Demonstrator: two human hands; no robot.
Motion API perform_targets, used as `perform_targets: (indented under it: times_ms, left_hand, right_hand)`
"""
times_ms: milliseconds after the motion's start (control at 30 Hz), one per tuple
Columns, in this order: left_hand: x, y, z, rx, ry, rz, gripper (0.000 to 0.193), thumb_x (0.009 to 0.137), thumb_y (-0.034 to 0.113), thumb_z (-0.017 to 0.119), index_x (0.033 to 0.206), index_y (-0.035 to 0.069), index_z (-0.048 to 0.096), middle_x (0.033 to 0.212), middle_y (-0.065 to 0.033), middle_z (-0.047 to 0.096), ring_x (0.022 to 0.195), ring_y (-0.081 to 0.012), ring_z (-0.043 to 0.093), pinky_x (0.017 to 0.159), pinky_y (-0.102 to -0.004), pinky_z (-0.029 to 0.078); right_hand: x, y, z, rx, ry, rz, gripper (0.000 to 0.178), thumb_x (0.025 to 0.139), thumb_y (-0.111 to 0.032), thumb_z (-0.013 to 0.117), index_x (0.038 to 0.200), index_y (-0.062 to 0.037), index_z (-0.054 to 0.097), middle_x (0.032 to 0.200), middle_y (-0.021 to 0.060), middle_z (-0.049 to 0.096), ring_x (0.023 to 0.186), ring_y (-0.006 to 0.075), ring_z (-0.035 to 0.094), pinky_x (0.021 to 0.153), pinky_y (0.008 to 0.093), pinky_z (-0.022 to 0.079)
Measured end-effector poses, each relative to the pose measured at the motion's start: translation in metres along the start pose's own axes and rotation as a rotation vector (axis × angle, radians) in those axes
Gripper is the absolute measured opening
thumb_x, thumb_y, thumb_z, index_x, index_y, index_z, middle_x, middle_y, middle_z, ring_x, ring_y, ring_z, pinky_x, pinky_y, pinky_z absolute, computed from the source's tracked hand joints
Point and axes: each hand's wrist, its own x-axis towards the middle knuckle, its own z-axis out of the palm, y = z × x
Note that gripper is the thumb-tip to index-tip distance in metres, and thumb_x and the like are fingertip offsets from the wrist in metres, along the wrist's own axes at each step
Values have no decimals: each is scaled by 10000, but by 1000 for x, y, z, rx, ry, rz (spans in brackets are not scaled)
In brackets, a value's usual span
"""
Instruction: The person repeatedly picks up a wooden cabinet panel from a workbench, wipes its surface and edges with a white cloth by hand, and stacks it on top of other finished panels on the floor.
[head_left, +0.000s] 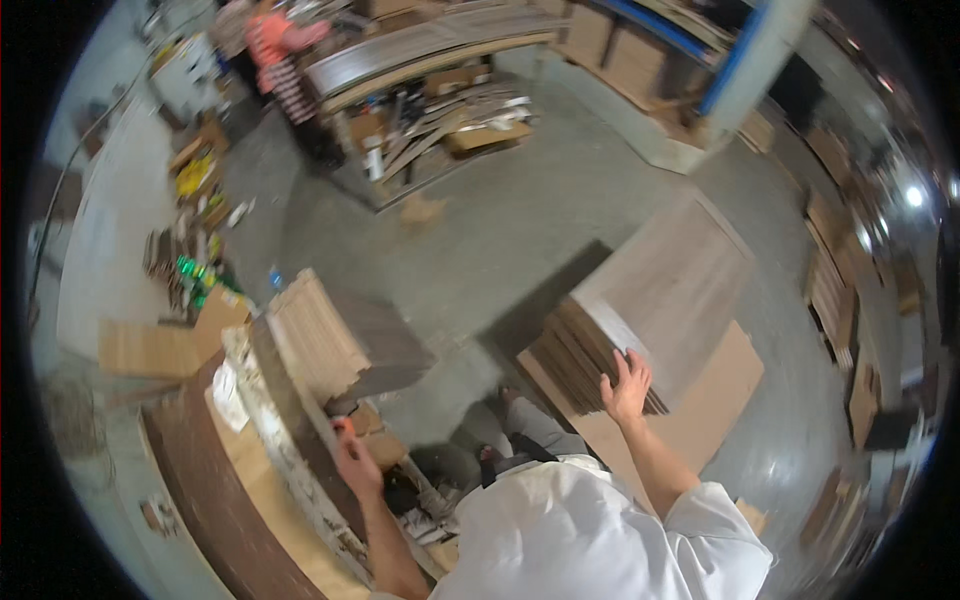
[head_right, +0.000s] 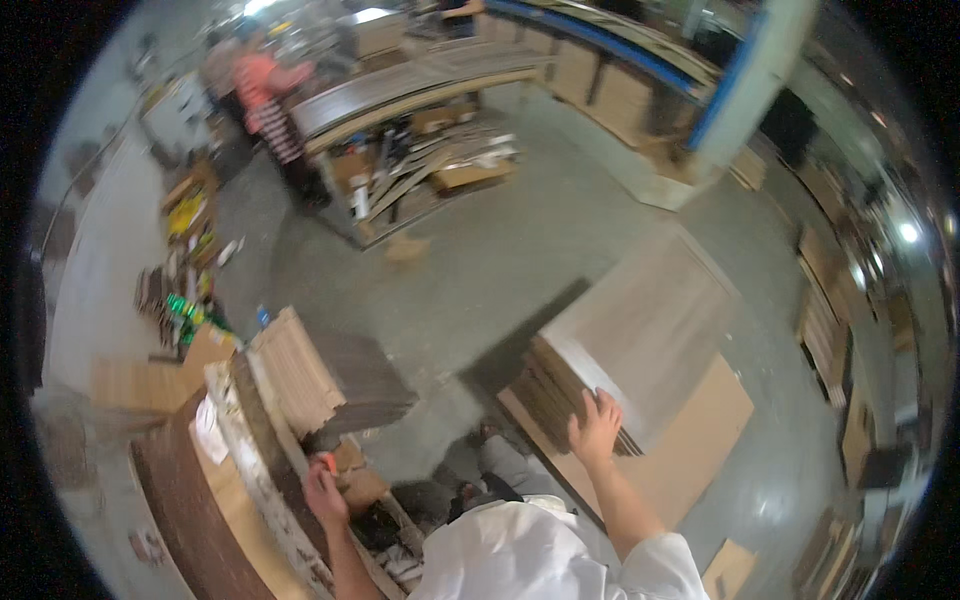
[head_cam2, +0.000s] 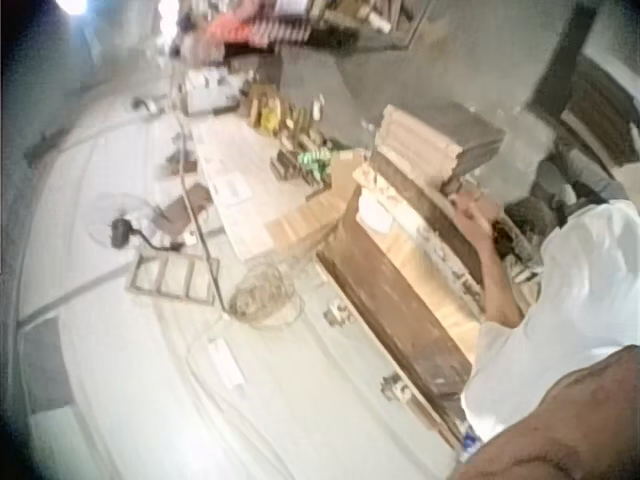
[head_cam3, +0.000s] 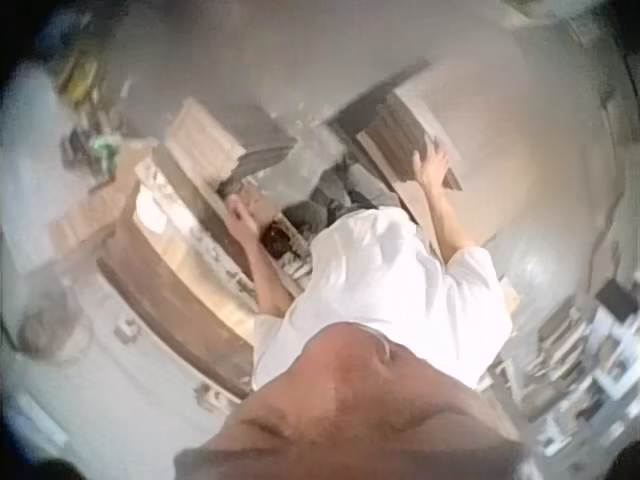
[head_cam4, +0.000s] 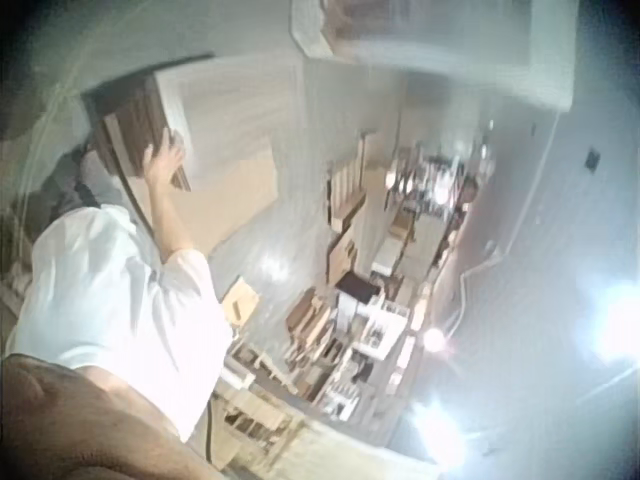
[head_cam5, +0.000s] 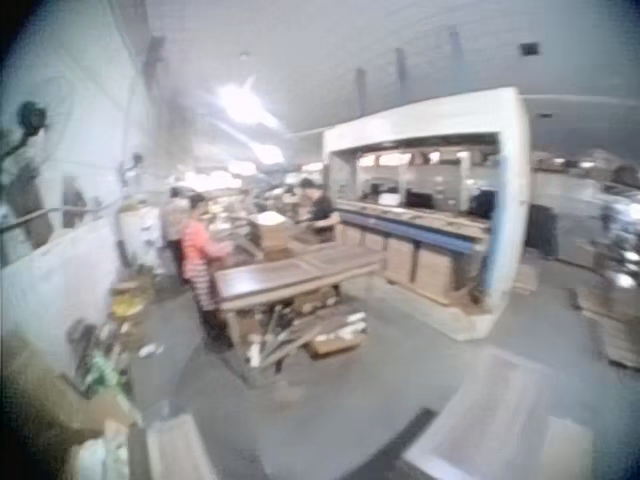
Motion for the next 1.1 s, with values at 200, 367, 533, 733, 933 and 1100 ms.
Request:
perform_targets:
  times_ms: [200,367,533,733,933,1100]
  left_hand:
    - [70,-98,-107,640,253,-518,577,929,312,600,1397,14,444,1444,-254,427,1337,-421,385,1108,-491,329]
    - [76,-102,-113,600,135,-648,559,981,359,528,1447,74,408,1489,-262,348,1368,-438,349,1127,-495,312]
    - [84,-94,-118,589,116,-748,508,995,297,527,1462,137,405,1511,-218,342,1379,-406,348,1105,-495,343]
    - [99,-76,-114,612,55,-884,540,983,287,551,1482,159,389,1558,-157,304,1409,-370,317,1115,-497,328]
    - [111,-74,-114,610,81,-942,557,968,279,575,1482,172,389,1566,-149,284,1421,-360,304,1132,-493,303]
    - [99,-68,-124,582,111,-980,525,978,313,548,1468,196,399,1574,-135,267,1440,-336,286,1147,-484,292]
  right_hand:
    - [43,-152,97,329,-426,-381,492,802,-226,704,1263,-85,607,1383,177,488,1272,400,438,1077,497,357]
    - [69,-284,224,445,-788,-515,427,899,-305,637,1263,-82,622,1316,189,567,1223,382,522,1052,466,400]
    - [85,-418,361,700,-1072,-321,478,966,-328,568,1361,-60,544,1375,214,536,1273,374,503,1083,429,385]
    - [99,-501,426,812,-1250,32,566,1004,-350,517,1467,-40,419,1373,224,545,1264,343,525,1060,410,397]
    - [96,-470,438,806,-721,104,465,1049,-346,411,1323,-2,566,1292,218,596,1136,329,576,1005,397,416]
    - [136,-447,419,313,-733,-54,495,841,-334,724,1096,78,624,979,246,687,910,399,654,837,468,504]
